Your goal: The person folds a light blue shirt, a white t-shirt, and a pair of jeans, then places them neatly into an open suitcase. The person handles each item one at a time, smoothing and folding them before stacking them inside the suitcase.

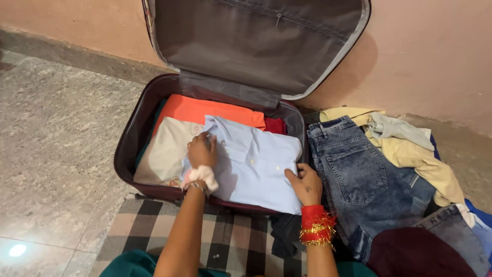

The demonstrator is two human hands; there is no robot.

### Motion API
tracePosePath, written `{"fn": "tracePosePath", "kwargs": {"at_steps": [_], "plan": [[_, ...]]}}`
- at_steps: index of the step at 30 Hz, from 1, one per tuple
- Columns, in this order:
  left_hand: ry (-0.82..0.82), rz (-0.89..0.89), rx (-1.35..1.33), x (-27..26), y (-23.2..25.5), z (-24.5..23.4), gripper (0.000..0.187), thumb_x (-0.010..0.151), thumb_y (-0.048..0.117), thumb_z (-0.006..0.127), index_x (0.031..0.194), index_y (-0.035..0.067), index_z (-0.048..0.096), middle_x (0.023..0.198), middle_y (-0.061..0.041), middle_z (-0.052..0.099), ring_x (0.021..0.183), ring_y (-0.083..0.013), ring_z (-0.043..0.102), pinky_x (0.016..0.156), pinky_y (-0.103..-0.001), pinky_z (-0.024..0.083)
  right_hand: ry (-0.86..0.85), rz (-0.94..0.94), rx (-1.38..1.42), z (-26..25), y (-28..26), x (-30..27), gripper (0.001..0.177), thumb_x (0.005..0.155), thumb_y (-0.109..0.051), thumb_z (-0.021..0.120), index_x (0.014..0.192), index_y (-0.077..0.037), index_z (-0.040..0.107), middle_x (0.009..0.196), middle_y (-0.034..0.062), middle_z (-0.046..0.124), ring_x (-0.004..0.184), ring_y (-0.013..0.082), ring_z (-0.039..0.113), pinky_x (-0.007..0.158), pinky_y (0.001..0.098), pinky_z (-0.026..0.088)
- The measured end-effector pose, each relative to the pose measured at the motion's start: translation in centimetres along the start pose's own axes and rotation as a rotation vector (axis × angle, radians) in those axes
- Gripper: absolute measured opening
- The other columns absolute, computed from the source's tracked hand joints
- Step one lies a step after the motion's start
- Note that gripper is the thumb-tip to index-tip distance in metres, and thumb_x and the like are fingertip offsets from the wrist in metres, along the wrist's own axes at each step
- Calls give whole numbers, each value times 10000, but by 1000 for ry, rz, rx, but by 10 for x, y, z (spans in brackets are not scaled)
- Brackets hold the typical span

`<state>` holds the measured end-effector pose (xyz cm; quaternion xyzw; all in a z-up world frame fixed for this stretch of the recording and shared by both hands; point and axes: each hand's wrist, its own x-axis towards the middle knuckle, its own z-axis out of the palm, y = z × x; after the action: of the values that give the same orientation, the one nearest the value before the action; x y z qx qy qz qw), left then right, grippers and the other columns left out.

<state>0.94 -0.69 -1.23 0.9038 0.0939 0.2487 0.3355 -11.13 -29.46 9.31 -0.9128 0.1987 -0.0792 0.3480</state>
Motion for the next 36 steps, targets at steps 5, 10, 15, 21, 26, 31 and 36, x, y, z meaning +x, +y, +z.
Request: {"fn": "tracePosePath", "kwargs": {"at_steps": [5, 10, 15, 21, 26, 31, 36], "plan": [[-65, -151, -52, 18, -4, 22, 461, 806, 468, 790, 1151, 170, 719, 988, -126, 693, 978, -352, 642, 819, -478, 522, -33, 22, 107, -1, 12, 5, 451, 731, -330, 822, 1027, 3, 758, 701, 72, 722, 624, 188, 663, 606, 347, 501], [-90, -281, -217, 27, -20, 36, 400, 845, 458, 775, 1081, 135, 755, 927, -141, 709, 850, -348, 686, 761, -459, 538, -54, 9, 90, -2, 14, 6, 437, 734, -333, 827, 1003, 8, 778, 682, 81, 704, 602, 176, 630, 598, 352, 486], [117, -453, -224, 22, -37, 29, 291, 918, 321, 713, 989, 40, 736, 929, -170, 726, 863, -383, 702, 772, -473, 544, -10, 14, 27, -2, 8, 4, 471, 718, -356, 827, 1006, 10, 757, 720, 116, 729, 652, 243, 695, 637, 385, 531], [251, -379, -99, 3, 3, -34, 260, 925, 227, 702, 1082, 27, 647, 985, -210, 653, 896, -401, 642, 767, -496, 498, 67, -178, -250, 14, 5, 3, 700, 787, -557, 783, 966, 114, 702, 888, 327, 689, 818, 485, 676, 727, 518, 534], [398, 79, -382, -30, 40, -81, 216, 990, 114, 651, 1165, -5, 607, 995, -166, 600, 848, -313, 581, 780, -429, 483, 2, -80, -281, 41, 11, 18, 740, 892, -593, 701, 981, 141, 676, 922, 356, 690, 882, 500, 684, 829, 520, 544], [45, -274, -995, -59, 41, -92, 181, 1028, 197, 641, 1068, 21, 633, 906, -76, 623, 780, -173, 559, 696, -301, 445, -213, -24, 127, 40, 23, 31, 588, 768, -445, 780, 974, 104, 750, 839, 213, 771, 801, 309, 760, 765, 417, 563], [-316, -661, -1546, -71, 34, -95, 305, 1086, 345, 554, 1050, 54, 637, 934, -65, 618, 831, -158, 571, 727, -305, 447, -356, 264, 468, 34, 40, 38, 485, 798, -267, 809, 1136, 73, 732, 985, 144, 762, 874, 258, 704, 798, 390, 543]]}}
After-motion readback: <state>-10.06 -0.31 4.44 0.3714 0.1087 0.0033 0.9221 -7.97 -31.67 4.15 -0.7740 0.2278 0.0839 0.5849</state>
